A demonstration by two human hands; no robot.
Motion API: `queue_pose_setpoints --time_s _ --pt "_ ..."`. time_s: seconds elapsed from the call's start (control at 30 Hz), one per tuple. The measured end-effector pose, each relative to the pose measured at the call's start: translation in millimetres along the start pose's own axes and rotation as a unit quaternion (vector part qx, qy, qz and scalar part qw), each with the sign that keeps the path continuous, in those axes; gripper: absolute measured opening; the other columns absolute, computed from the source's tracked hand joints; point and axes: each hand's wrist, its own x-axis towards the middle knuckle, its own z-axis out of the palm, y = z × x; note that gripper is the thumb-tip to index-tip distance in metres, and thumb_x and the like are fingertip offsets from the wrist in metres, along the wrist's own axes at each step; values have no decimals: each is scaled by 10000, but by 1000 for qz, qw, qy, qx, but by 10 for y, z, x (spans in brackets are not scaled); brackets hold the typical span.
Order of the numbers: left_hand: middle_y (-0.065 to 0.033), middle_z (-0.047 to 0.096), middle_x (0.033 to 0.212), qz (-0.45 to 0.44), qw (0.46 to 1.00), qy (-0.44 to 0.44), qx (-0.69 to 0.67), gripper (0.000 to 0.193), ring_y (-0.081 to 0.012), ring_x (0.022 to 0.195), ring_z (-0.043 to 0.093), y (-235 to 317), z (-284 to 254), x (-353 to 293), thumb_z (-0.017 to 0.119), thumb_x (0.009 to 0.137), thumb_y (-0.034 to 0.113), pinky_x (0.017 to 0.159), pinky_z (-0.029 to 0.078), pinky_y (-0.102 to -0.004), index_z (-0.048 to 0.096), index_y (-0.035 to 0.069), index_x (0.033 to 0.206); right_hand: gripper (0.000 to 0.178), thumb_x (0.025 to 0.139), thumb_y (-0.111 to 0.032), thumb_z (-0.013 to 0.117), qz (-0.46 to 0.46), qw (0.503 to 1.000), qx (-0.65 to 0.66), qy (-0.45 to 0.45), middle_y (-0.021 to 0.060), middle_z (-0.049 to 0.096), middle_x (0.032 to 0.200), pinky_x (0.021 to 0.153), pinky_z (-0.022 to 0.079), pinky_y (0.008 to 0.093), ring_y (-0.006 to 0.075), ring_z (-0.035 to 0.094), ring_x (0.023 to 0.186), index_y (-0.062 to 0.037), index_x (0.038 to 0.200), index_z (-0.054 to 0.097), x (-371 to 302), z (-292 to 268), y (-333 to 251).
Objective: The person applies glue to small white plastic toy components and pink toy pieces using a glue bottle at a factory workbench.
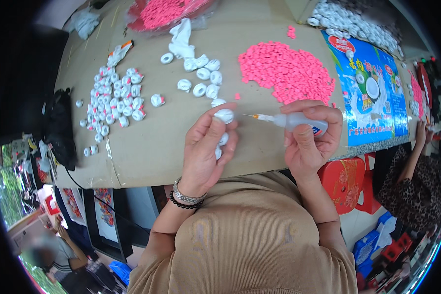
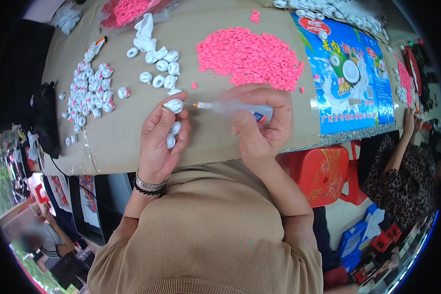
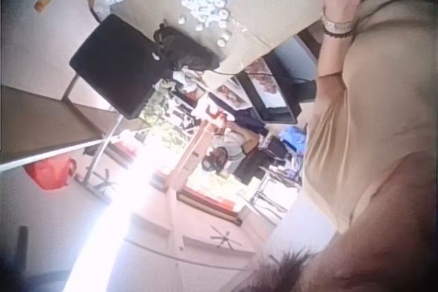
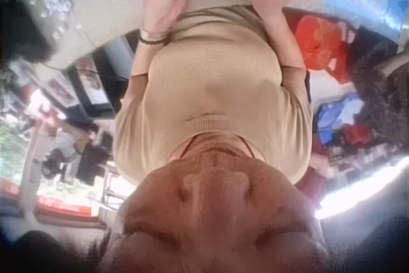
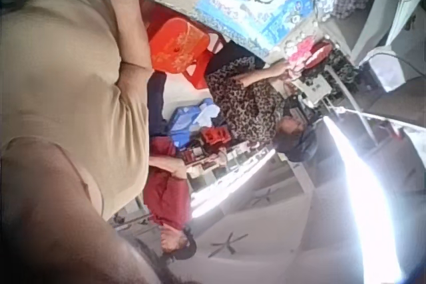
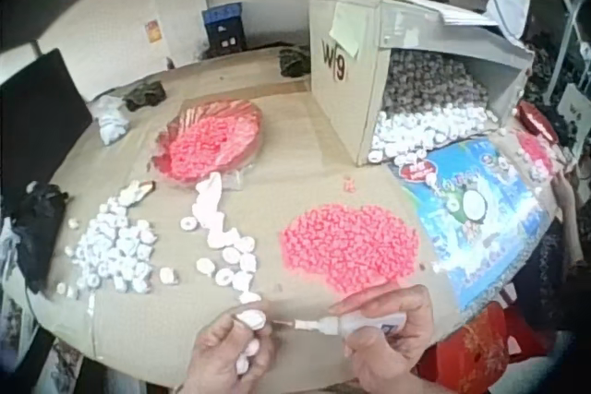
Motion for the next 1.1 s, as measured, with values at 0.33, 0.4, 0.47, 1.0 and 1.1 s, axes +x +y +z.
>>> queue_pose_setpoints --time_s 0.33,0.4,0.47,1.0,1.1 --pt "-43 570 918 -6 1000 -3 -14 372 -64 606 501 3 -36 67 498 985 246 386 296 -177 509 -9 1256 250 870 -124 662 -31 998 -40 -25 201 623 973 456 388 182 81 510 581 -44 1006 469 -5 19 203" --pt "-45 556 943 -16 1000 -10 -10 349 -54 621 491 8 -44 67 510 981 245 418 303 -180 531 13 1240 260 860 -127 677 -9 999 -42 -19 194 625 969 532 444 212 115 558 649 -40 1000 476 -15 32 183" --pt "-46 556 939 -21 1000 -9 -13 346 -56 622 492 7 -43 70 508 981 245 417 303 -180 534 12 1236 259 855 -123 682 -25 997 -65 -32 190 626 970 598 466 238 142 583 706 -35 993 481 -25 -12 222" --pt "-37 560 908 -31 999 -17 -9 335 -62 620 497 -4 -20 72 499 982 246 415 303 -178 560 0 1201 204 835 -60 672 -49 993 -92 -62 184 651 935 735 500 299 207 631 831 -23 954 510 -10 -5 236" --pt "-32 558 904 -32 999 -17 -9 336 -62 619 496 -5 -26 69 503 981 249 415 302 -177 561 0 1199 201 838 -60 668 -43 994 -78 -61 185 652 931 732 504 299 208 632 831 -22 956 511 -13 23 227"
